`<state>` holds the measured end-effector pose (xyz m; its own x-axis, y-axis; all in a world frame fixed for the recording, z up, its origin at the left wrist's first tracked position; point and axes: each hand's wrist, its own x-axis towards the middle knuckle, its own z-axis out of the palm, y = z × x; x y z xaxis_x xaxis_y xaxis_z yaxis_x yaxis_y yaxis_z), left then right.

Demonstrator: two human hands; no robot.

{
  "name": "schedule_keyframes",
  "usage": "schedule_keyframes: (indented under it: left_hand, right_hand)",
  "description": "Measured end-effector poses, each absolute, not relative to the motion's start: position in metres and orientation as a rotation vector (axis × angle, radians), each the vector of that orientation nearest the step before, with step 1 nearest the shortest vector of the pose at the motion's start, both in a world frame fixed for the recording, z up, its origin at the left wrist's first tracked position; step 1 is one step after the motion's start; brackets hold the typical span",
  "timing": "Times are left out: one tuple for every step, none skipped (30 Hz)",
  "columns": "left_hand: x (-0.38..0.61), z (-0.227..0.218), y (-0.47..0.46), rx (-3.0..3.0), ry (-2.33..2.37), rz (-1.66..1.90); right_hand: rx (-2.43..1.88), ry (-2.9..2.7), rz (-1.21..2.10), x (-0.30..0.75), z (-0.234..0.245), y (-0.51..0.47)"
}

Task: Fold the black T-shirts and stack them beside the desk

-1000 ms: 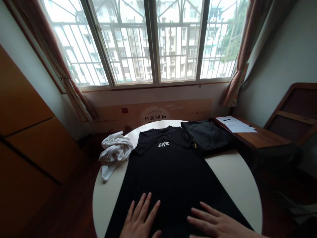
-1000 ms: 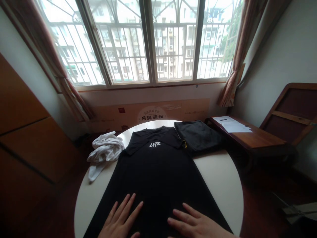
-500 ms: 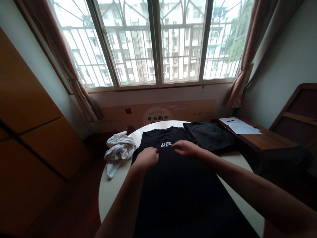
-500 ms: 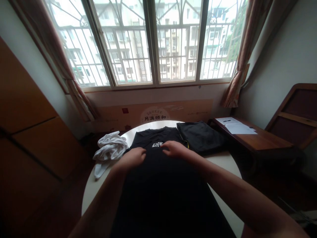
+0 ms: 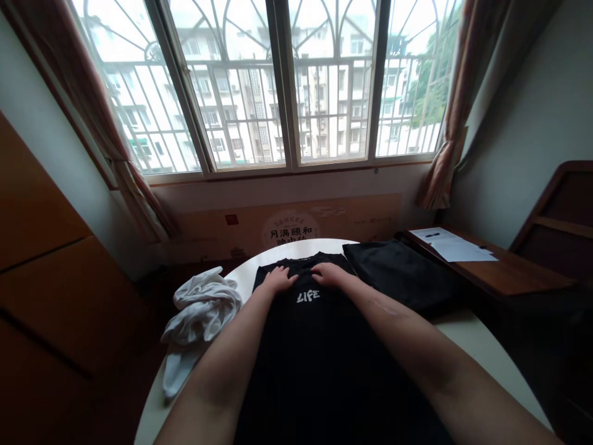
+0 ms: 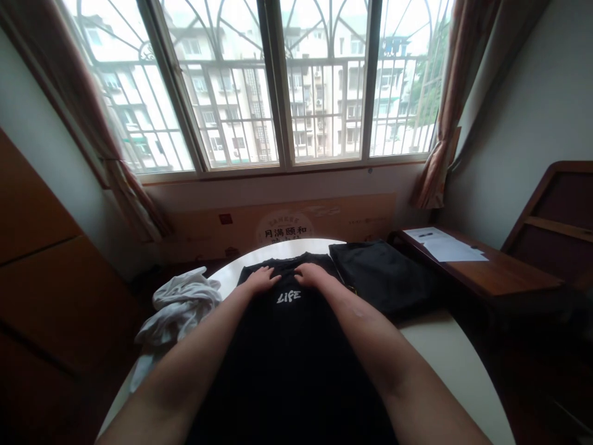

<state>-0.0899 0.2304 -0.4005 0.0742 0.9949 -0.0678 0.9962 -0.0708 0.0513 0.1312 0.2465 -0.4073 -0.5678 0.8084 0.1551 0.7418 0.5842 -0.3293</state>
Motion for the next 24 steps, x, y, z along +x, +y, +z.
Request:
schedule_keyframes:
  left_hand:
    - [-0.091, -0.406, 0.236, 2.204, 2.115, -0.02]
    - [-0.092, -0.412, 0.24, 2.172, 2.146, -0.015]
    - [-0.094, -0.417, 0.244, 2.144, 2.175, -0.007]
    - [-0.096, -0.42, 0.247, 2.123, 2.196, 0.001]
    - [-0.099, -0.423, 0.25, 2.108, 2.208, 0.007]
    - [-0.103, -0.425, 0.252, 2.099, 2.214, 0.012]
    - [-0.106, -0.426, 0.253, 2.095, 2.216, 0.016]
    - [-0.108, -0.427, 0.254, 2.094, 2.217, 0.02]
    - [-0.111, -0.428, 0.255, 2.097, 2.218, 0.027]
    - [-0.112, -0.428, 0.256, 2.1, 2.223, 0.038]
    - [-0.113, -0.428, 0.256, 2.099, 2.232, 0.052]
    - [-0.113, -0.428, 0.256, 2.089, 2.25, 0.065]
    - [-0.114, -0.428, 0.256, 2.068, 2.276, 0.076]
    - [-0.114, -0.428, 0.257, 2.04, 2.306, 0.082]
    - [-0.114, -0.427, 0.257, 2.008, 2.337, 0.085]
    - [-0.115, -0.427, 0.259, 1.979, 2.364, 0.083]
    - [-0.117, -0.426, 0.26, 1.957, 2.383, 0.081]
    - [-0.119, -0.425, 0.262, 1.946, 2.395, 0.078]
    - [-0.121, -0.424, 0.263, 1.944, 2.4, 0.075]
    - [-0.123, -0.423, 0.264, 1.949, 2.401, 0.068]
    - [-0.125, -0.422, 0.265, 1.96, 2.399, 0.061]
    - [-0.127, -0.422, 0.266, 1.975, 2.397, 0.055]
    - [-0.128, -0.422, 0.266, 1.991, 2.394, 0.048]
    - [-0.129, -0.422, 0.266, 2.023, 2.389, 0.048]
  right_hand:
    - [-1.264, -2.551, 0.337, 0.128, -0.412, 0.251]
    - [-1.259, -2.571, 0.343, 0.126, -0.416, 0.256]
    - [-1.261, -2.588, 0.347, 0.126, -0.42, 0.26]
    - [-1.273, -2.6, 0.349, 0.126, -0.424, 0.265]
    - [-1.299, -2.607, 0.351, 0.128, -0.428, 0.269]
    - [-1.336, -2.609, 0.352, 0.132, -0.431, 0.274]
    - [-1.384, -2.607, 0.353, 0.135, -0.434, 0.279]
    - [-1.436, -2.598, 0.353, 0.139, -0.437, 0.284]
    - [-1.491, -2.584, 0.35, 0.143, -0.439, 0.289]
    - [-1.543, -2.568, 0.347, 0.146, -0.441, 0.294]
    - [-1.591, -2.55, 0.342, 0.149, -0.443, 0.298]
    - [-1.634, -2.531, 0.336, 0.15, -0.444, 0.302]
    - [-1.674, -2.51, 0.329, 0.15, -0.445, 0.306]
    - [-1.711, -2.488, 0.32, 0.15, -0.446, 0.309]
    - [-1.745, -2.463, 0.308, 0.149, -0.446, 0.312]
    - [-1.774, -2.44, 0.295, 0.147, -0.446, 0.315]
    - [-1.798, -2.42, 0.282, 0.145, -0.445, 0.318]
    - [-1.815, -2.405, 0.268, 0.144, -0.444, 0.32]
    - [-1.826, -2.395, 0.256, 0.142, -0.442, 0.322]
    - [-1.828, -2.393, 0.242, 0.14, -0.441, 0.323]
    - [-1.816, -2.4, 0.228, 0.139, -0.44, 0.325]
    - [-1.789, -2.418, 0.215, 0.138, -0.439, 0.326]
    - [-1.751, -2.444, 0.207, 0.137, -0.439, 0.326]
    - [-1.708, -2.475, 0.206, 0.137, -0.44, 0.327]
